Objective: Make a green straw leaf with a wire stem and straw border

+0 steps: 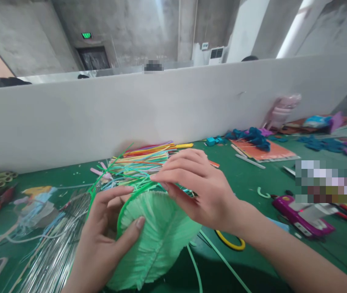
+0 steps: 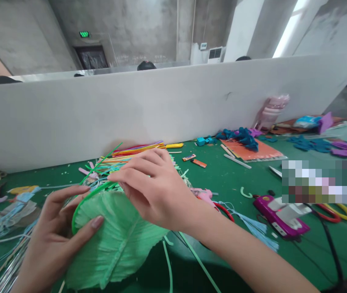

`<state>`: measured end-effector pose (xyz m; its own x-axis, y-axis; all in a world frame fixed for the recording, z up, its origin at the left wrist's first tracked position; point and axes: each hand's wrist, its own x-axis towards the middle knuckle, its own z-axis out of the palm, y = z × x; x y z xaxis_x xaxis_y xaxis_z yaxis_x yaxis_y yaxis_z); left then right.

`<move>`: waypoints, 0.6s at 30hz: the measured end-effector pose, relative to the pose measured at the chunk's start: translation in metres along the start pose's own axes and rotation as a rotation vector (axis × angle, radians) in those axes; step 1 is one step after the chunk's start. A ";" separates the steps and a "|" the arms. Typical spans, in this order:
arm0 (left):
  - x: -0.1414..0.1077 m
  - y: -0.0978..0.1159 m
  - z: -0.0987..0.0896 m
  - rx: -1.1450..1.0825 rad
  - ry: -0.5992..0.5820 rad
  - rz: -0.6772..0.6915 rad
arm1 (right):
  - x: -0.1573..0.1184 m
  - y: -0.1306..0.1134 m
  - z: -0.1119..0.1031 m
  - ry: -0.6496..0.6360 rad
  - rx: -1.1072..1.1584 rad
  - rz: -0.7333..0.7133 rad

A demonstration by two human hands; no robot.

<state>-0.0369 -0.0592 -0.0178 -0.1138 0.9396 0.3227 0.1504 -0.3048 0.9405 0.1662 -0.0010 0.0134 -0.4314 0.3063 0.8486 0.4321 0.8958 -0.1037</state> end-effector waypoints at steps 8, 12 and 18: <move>0.000 0.004 0.005 -0.007 -0.004 -0.022 | 0.010 0.003 -0.006 -0.006 -0.002 -0.043; -0.001 0.001 0.005 -0.005 0.001 0.021 | 0.003 0.004 -0.004 -0.017 0.007 -0.022; 0.002 -0.008 -0.001 0.019 -0.013 0.066 | -0.010 0.005 -0.004 -0.041 0.042 0.045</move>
<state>-0.0390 -0.0546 -0.0242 -0.0903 0.9197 0.3821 0.1758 -0.3629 0.9151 0.1759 -0.0007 0.0067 -0.4448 0.3589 0.8206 0.4185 0.8933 -0.1638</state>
